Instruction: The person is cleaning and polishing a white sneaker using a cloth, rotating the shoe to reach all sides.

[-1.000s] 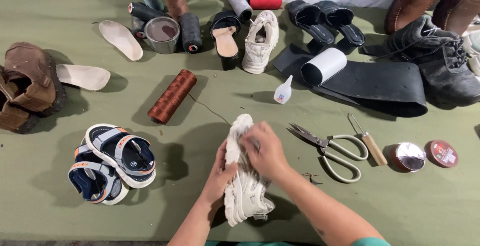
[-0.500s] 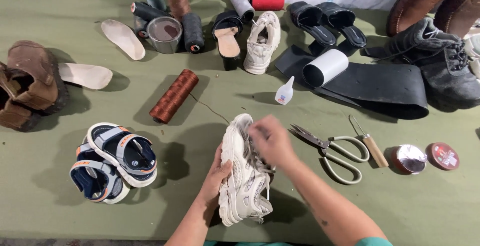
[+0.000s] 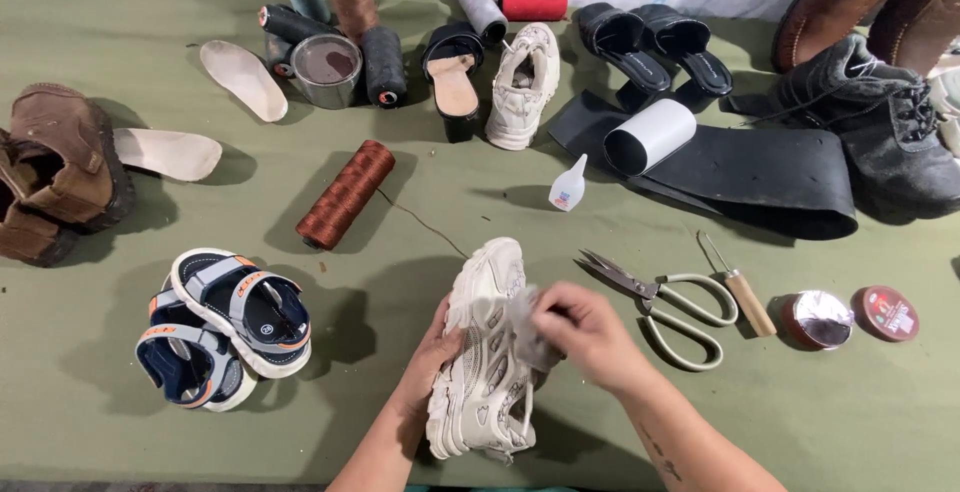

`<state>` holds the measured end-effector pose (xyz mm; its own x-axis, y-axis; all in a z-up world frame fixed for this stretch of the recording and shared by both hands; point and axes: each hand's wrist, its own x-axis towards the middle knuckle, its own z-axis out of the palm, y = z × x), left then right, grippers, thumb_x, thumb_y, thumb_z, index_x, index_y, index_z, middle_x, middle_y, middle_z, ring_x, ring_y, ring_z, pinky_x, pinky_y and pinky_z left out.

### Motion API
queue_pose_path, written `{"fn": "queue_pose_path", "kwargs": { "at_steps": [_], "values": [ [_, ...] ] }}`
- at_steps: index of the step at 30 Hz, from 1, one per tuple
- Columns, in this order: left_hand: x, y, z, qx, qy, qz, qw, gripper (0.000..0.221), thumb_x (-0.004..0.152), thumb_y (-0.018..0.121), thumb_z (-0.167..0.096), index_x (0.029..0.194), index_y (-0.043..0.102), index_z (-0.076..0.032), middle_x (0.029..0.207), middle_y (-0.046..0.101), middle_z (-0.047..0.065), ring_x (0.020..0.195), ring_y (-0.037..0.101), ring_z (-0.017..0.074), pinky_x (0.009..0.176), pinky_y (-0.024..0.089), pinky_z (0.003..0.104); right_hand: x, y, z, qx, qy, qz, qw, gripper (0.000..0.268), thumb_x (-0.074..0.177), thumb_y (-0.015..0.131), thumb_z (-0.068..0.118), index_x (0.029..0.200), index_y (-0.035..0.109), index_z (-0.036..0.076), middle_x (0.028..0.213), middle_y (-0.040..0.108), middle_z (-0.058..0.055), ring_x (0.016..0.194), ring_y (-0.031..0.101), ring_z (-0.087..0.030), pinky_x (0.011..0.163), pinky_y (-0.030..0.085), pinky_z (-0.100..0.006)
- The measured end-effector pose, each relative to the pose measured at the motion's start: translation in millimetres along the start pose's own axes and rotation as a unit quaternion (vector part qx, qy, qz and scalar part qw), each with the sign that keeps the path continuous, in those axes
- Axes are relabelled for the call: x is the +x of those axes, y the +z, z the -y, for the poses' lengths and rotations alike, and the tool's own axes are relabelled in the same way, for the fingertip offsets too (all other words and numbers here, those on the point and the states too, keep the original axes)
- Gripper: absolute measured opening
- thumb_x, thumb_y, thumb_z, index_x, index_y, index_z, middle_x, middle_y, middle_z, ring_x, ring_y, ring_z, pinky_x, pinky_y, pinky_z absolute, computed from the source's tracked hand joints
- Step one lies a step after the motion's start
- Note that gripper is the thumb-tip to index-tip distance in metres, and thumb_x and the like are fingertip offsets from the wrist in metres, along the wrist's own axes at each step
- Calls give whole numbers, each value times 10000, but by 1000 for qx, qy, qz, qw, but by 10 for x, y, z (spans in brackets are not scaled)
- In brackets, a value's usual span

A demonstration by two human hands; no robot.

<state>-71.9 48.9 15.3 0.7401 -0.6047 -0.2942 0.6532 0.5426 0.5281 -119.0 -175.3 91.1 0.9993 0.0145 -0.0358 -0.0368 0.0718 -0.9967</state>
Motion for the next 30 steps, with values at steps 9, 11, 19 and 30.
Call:
{"fn": "queue_pose_path", "kwargs": {
  "at_steps": [9, 11, 19, 30],
  "values": [
    [-28, 61, -45, -19, -52, -56, 997, 854, 846, 644, -109, 1615, 303, -259, 1413, 588, 263, 1120, 648, 422, 936, 546, 578, -47, -225, -36, 167, 21, -67, 983, 134, 1006, 629, 172, 892, 602, 106, 707, 528, 19, 625, 447, -114, 581, 345, -258],
    [-1, 30, -20, -18, -46, -48, 998, 860, 835, 661, -117, 1607, 307, -249, 1415, 583, 265, 1113, 650, 430, 926, 548, 579, -35, -220, 5, 170, 17, -70, 983, 126, 1010, 620, 156, 900, 605, 96, 704, 516, 14, 613, 449, -116, 553, 386, -264],
    [8, 44, -33, 19, 8, 1, 1000, 849, 815, 723, -181, 1574, 343, -177, 1473, 538, 203, 1123, 662, 373, 908, 570, 511, 129, -49, 413, 224, 29, -56, 973, 188, 1057, 543, 151, 878, 567, 100, 742, 645, -19, 575, 626, -117, 487, 472, -218],
    [60, -82, -156, -36, -13, -59, 998, 702, 954, 456, -53, 1631, 319, -180, 1532, 516, 175, 1307, 549, 361, 1120, 425, 499, 403, 88, 438, 291, 42, -206, 933, 163, 1068, 503, 112, 914, 544, 80, 1023, 696, -134, 913, 653, -238, 812, 502, -327]
  ]
}}
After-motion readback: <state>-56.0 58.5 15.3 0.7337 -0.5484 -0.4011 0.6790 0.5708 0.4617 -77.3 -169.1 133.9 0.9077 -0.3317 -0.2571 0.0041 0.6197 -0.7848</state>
